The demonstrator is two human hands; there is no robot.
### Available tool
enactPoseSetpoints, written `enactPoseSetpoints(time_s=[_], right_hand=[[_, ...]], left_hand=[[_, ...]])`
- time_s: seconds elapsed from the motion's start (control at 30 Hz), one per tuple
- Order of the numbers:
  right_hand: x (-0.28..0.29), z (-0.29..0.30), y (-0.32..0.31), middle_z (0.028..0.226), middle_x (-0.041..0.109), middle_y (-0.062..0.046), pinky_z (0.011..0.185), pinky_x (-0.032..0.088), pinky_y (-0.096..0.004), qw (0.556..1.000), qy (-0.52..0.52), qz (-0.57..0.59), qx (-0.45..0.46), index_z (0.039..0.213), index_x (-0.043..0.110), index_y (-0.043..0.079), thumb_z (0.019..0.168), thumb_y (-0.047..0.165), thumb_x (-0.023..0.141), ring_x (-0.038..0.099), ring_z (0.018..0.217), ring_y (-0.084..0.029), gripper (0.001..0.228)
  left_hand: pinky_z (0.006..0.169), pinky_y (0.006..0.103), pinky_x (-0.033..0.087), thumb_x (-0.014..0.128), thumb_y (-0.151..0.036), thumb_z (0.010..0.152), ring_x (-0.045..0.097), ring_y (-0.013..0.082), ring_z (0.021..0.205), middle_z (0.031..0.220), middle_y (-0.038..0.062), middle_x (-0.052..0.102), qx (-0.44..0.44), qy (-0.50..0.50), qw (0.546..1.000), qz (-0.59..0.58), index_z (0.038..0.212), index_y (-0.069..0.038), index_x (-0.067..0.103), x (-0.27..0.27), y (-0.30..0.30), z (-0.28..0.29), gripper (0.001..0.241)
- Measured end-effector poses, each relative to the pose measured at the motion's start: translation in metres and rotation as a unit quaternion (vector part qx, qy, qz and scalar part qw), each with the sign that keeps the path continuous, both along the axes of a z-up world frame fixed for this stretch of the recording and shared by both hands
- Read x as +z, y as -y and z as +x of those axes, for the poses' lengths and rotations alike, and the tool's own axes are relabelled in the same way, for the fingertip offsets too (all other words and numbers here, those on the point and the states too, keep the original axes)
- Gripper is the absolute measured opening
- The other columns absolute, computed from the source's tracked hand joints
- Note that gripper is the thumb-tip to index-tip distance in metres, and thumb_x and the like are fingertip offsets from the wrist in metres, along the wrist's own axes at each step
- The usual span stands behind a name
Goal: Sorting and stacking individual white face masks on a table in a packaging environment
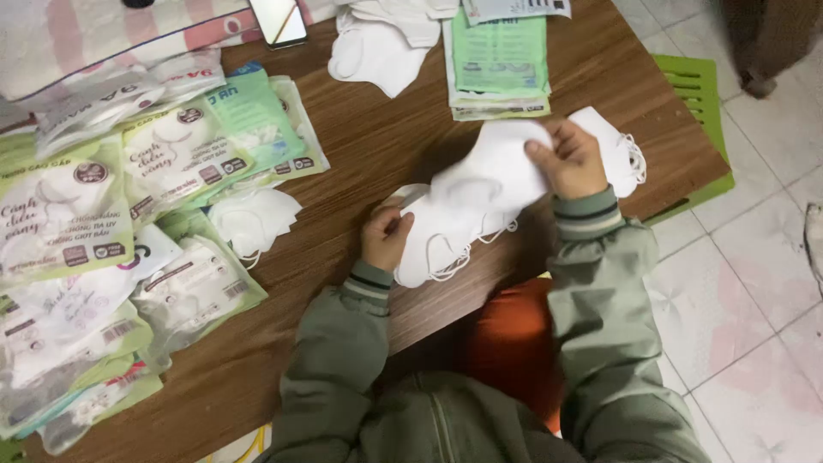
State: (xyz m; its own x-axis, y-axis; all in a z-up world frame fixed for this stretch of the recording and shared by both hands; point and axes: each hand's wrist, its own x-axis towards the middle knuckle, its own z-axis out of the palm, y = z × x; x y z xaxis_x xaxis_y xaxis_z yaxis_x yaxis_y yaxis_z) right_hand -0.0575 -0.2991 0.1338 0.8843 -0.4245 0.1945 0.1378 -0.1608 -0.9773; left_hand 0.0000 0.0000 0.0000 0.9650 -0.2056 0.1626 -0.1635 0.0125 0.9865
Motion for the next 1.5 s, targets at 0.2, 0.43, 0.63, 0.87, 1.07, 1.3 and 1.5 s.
enactPoseSetpoints(time_s=[0.2, 0.43, 0.63, 0.87, 1.07, 1.3, 1.5], right_hand=[[-0.035, 0.007, -0.056, 0.075, 0.071, -0.003, 0.057, 0.058, -0.022, 0.969, -0.151, 0.082, 0.176, 0.102, 0.071, 0.005, 0.086, 0.011, 0.082, 0.067, 0.061, -0.009, 0.021], [-0.055, 0.013, -0.082, 0.071, 0.073, -0.006, 0.057, 0.058, -0.023, 0.960, -0.151, 0.016, 0.236, 0.094, 0.071, 0.003, 0.085, 0.009, 0.082, 0.066, 0.060, -0.010, 0.015], [-0.054, 0.007, -0.104, 0.072, 0.072, -0.003, 0.060, 0.059, -0.023, 0.958, -0.152, 0.039, 0.241, 0.096, 0.071, 0.003, 0.085, 0.009, 0.082, 0.068, 0.063, -0.008, 0.016], [-0.056, 0.015, -0.078, 0.076, 0.070, -0.006, 0.065, 0.058, -0.029, 0.970, -0.123, -0.067, 0.196, 0.099, 0.073, 0.006, 0.085, 0.016, 0.085, 0.068, 0.070, -0.015, 0.021], [-0.080, 0.030, -0.010, 0.100, 0.069, -0.020, 0.087, 0.059, -0.049, 0.923, -0.185, -0.336, -0.009, 0.113, 0.071, 0.003, 0.078, 0.029, 0.090, 0.069, 0.100, -0.041, 0.047], [-0.104, 0.046, 0.019, 0.120, 0.067, -0.015, 0.100, 0.055, -0.050, 0.772, -0.448, -0.450, 0.017, 0.124, 0.068, 0.009, 0.067, 0.061, 0.089, 0.064, 0.117, -0.037, 0.080], [-0.142, 0.049, 0.031, 0.096, 0.075, -0.009, 0.090, 0.057, -0.045, 0.853, -0.321, -0.412, -0.002, 0.089, 0.075, 0.020, 0.059, 0.055, 0.091, 0.072, 0.098, -0.036, 0.049]], left_hand=[[0.073, 0.0243, 0.056, 0.076, -0.025, 0.098, 0.061, 0.0045, 0.082, 0.084, 0.001, 0.075, -0.026, -0.077, 0.996, -0.019, 0.094, -0.011, 0.080, -0.052, -0.019, -0.017, 0.015], [0.057, 0.0222, 0.052, 0.074, -0.020, 0.099, 0.055, 0.0063, 0.067, 0.069, 0.004, 0.071, -0.046, -0.127, 0.986, -0.094, 0.090, -0.003, 0.078, 0.004, -0.045, -0.038, 0.020], [0.055, 0.0202, 0.053, 0.077, -0.017, 0.096, 0.058, 0.0057, 0.061, 0.067, 0.005, 0.072, -0.013, -0.138, 0.984, -0.110, 0.090, -0.001, 0.078, 0.048, -0.047, -0.053, 0.017], [0.069, 0.0338, 0.058, 0.067, -0.016, 0.102, 0.062, 0.0135, 0.075, 0.081, 0.014, 0.076, -0.010, -0.070, 0.995, -0.064, 0.108, 0.002, 0.077, 0.054, -0.053, -0.056, 0.021], [0.078, 0.0397, 0.058, 0.058, -0.019, 0.107, 0.065, 0.0207, 0.085, 0.093, 0.020, 0.073, 0.063, -0.040, 0.997, -0.035, 0.116, 0.002, 0.070, 0.053, -0.081, -0.054, 0.026], [0.083, 0.0297, 0.057, 0.063, -0.020, 0.104, 0.066, 0.0149, 0.092, 0.101, 0.013, 0.070, 0.048, -0.212, 0.956, -0.200, 0.120, -0.001, 0.058, 0.032, -0.082, -0.050, 0.025], [0.092, 0.0413, 0.059, 0.071, -0.013, 0.097, 0.066, 0.0219, 0.099, 0.112, 0.018, 0.069, -0.002, -0.250, 0.945, -0.212, 0.131, 0.001, 0.058, 0.056, -0.072, -0.055, 0.038]])
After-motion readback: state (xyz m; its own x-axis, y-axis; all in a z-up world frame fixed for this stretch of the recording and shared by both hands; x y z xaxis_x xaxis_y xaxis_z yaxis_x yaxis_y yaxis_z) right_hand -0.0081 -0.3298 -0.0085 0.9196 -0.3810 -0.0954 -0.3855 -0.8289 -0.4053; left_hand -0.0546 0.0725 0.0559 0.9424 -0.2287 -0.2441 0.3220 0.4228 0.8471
